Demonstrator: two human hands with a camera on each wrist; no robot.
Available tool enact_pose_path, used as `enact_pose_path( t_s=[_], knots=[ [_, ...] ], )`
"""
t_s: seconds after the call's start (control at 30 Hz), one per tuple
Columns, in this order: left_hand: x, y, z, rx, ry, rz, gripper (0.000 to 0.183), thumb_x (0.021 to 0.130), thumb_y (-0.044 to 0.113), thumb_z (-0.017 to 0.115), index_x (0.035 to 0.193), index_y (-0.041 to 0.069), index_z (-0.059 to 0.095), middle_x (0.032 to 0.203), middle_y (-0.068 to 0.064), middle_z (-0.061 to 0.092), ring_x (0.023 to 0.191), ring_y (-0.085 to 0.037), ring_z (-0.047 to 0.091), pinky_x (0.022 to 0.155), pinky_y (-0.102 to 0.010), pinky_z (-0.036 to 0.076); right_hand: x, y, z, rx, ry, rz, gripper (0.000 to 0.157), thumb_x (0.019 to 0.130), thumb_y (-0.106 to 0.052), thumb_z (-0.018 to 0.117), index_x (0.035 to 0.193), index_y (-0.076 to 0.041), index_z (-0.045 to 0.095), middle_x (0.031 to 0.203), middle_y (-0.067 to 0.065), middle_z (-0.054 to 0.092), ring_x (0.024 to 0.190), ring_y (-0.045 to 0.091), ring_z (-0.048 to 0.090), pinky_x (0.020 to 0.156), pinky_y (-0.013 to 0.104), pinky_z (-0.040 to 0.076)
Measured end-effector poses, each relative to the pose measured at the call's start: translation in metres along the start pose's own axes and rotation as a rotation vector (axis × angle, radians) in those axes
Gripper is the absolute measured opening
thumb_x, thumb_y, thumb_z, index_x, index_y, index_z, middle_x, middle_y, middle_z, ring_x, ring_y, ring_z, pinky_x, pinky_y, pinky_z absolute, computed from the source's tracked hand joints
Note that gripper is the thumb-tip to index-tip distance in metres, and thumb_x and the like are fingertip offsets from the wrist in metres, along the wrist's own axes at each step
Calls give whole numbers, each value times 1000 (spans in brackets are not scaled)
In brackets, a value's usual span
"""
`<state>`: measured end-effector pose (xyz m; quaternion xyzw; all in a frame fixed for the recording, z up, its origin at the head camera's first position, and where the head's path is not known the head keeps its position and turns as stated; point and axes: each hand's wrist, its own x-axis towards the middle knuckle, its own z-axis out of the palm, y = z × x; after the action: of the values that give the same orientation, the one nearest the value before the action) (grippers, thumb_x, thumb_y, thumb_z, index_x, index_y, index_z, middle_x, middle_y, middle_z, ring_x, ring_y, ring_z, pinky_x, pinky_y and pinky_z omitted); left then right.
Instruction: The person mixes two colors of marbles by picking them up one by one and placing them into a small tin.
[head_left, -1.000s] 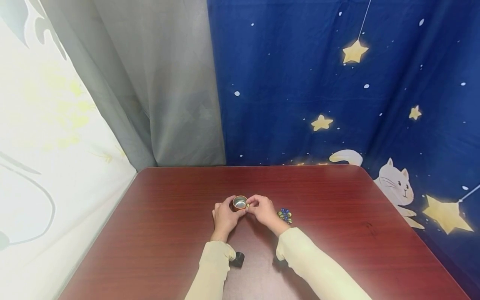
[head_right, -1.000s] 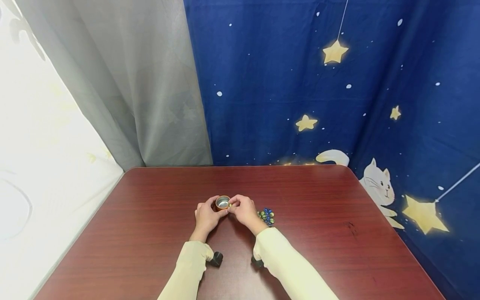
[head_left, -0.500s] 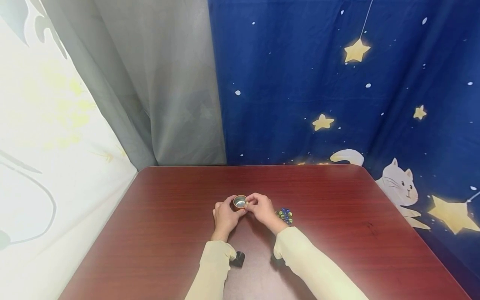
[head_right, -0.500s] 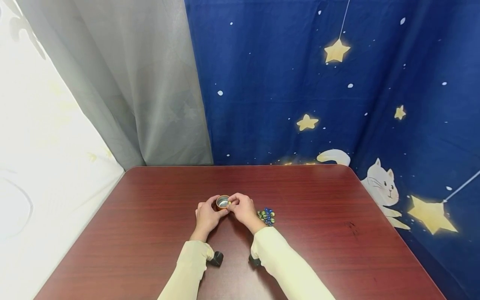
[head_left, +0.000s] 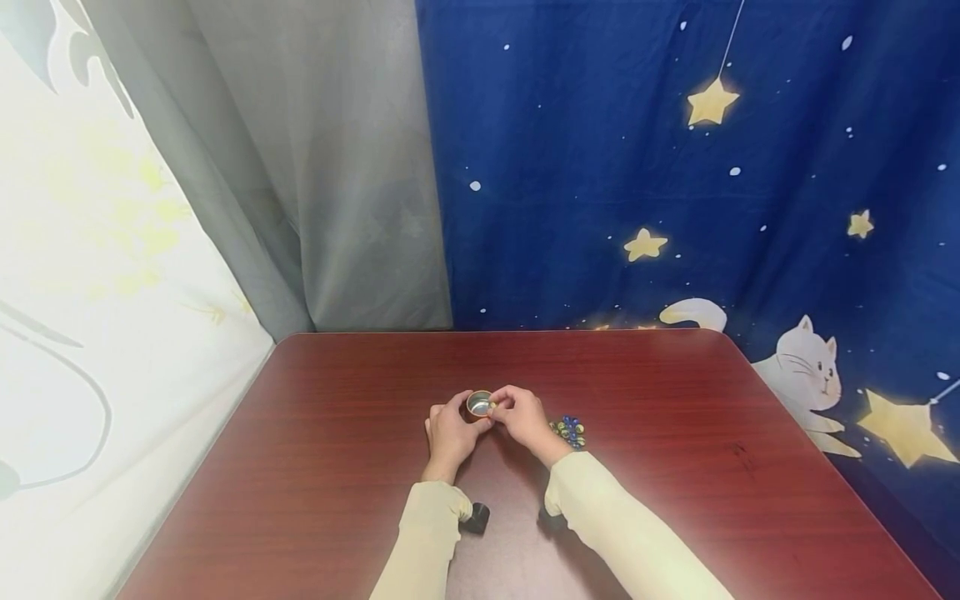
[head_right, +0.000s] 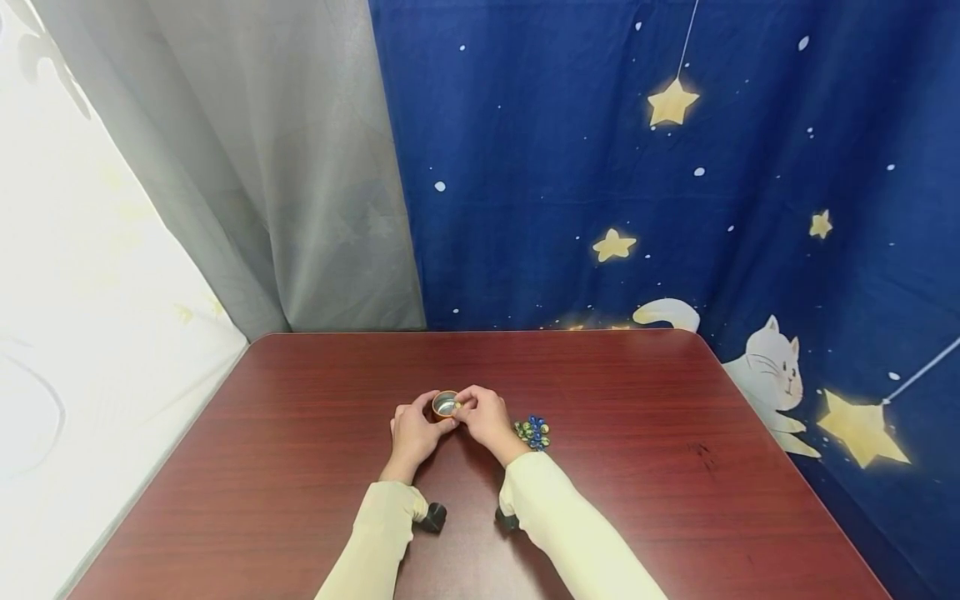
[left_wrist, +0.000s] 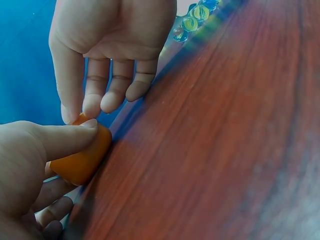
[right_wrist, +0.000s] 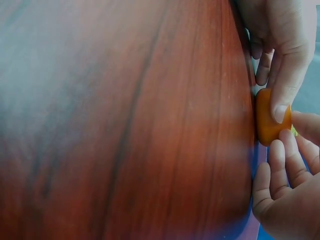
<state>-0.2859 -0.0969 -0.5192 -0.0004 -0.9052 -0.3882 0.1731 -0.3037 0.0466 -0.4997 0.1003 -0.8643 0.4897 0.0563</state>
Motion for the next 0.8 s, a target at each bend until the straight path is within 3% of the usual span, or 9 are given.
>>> enact_pose_path(
  t_s=[0.8],
  knots=[
    [0, 0, -1, 2, -12, -6, 62, 69, 31, 88, 122, 8, 66, 105, -10, 70, 98, -31, 50, 83, -47, 32, -2, 1, -2, -7, -42, -20, 11, 80, -5, 77, 90, -4, 72, 70, -1, 66, 64, 9, 59, 61, 27, 47]
  ],
)
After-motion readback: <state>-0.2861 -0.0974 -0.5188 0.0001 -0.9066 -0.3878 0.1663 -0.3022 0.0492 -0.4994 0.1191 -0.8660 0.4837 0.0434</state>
